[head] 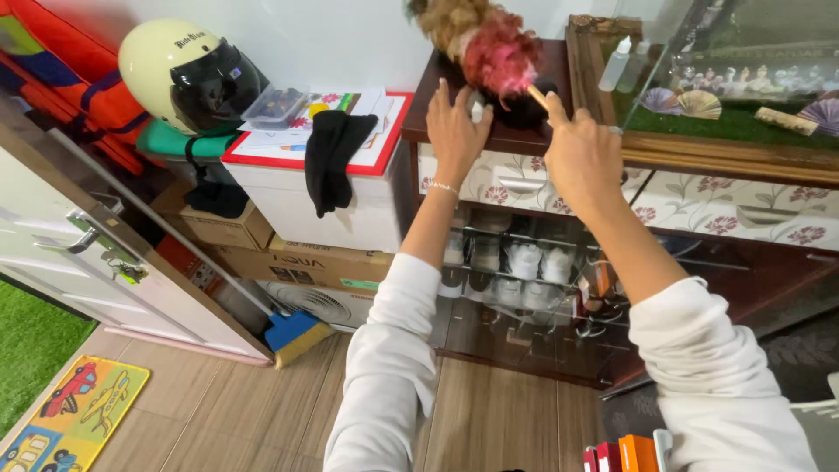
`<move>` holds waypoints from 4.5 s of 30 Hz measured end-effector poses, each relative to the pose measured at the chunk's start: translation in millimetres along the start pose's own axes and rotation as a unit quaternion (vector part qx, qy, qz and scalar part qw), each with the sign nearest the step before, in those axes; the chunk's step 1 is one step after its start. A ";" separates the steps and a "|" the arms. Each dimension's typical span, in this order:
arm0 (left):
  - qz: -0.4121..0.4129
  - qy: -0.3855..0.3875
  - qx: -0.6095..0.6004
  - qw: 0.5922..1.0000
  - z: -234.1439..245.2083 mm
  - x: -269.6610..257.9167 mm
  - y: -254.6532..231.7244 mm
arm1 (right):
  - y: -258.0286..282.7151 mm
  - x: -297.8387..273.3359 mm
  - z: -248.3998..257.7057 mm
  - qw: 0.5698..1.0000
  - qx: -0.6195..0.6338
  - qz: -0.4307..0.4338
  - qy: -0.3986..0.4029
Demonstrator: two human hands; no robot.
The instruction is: Dusting a shoe rack and various objects on top of it using a feather duster.
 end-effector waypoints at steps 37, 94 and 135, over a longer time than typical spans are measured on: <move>0.080 0.170 -0.091 0.978 -1.2 19.9 38.9 | -230.8 -212.3 -141.0 0.987 -0.071 0.143 0.033; -0.063 0.110 -0.152 0.980 -14.0 -147.7 -62.7 | -251.7 -354.5 -364.9 0.740 0.573 -0.306 -0.175; -0.058 0.099 -0.155 0.981 -22.5 -161.2 -55.3 | -180.5 -358.6 -373.5 0.213 0.878 -0.381 -0.195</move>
Point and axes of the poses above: each hand's wrist, its own x-axis towards the middle knuckle, its own z-axis out of the back of the hand, y = z × x, the point moved 3 cm from there along x, towards the middle knuckle, and after that the axes turned 15 degrees about x, right-handed, at the moved point
